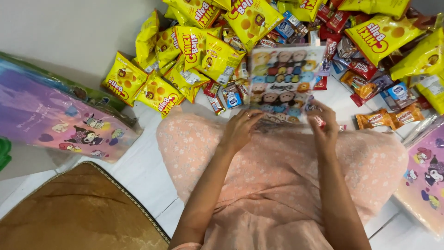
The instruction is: The person is manually packing individual snack packets and sticker sheets into small decorative plastic bags.
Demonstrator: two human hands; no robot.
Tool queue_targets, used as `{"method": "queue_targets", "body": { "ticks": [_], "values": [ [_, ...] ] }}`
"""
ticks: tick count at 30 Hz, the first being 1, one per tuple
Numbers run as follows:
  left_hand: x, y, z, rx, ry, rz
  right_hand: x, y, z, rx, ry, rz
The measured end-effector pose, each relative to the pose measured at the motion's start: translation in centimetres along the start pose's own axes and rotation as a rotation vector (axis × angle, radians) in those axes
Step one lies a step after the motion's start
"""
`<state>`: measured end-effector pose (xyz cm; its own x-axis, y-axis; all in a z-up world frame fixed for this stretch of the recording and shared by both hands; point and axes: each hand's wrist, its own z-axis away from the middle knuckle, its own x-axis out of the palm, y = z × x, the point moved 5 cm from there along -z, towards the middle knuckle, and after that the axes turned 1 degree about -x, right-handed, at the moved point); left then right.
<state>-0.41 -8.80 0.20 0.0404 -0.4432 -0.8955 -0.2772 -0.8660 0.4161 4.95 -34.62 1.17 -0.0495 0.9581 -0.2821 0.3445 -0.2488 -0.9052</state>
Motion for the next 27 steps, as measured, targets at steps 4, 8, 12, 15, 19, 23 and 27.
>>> {"method": "queue_targets", "body": {
  "ticks": [4, 8, 12, 15, 19, 23, 27],
  "values": [
    [-0.5, 0.7, -0.1, -0.016, -0.022, 0.004, 1.9, 0.7, 0.9, -0.141, -0.148, 0.171],
    [-2.6, 1.9, -0.4, -0.045, -0.05, 0.046, 3.0, -1.8, 0.9, -0.321, -0.168, 0.387],
    [-2.2, 1.3, -0.6, -0.166, -0.124, 0.185, 3.5, -3.1, 1.3, -0.32, -0.196, 0.35],
    [-2.2, 1.1, -0.7, -0.24, -0.164, 0.233, 3.5, -3.7, 1.8, -0.319, -0.19, 0.315],
    [-3.3, 1.9, -1.3, -0.258, -0.17, 0.289, 4.1, -4.5, 2.4, -0.396, -0.158, 0.501],
    [-1.6, 0.5, -1.3, -0.295, -0.13, 0.387, 3.7, -2.6, 2.6, -0.295, -0.056, 0.749],
    [-2.1, -1.7, -2.2, -0.367, 0.051, 0.667, 4.0, -3.4, 2.6, -0.18, -0.037, 0.712]
  ]
}}
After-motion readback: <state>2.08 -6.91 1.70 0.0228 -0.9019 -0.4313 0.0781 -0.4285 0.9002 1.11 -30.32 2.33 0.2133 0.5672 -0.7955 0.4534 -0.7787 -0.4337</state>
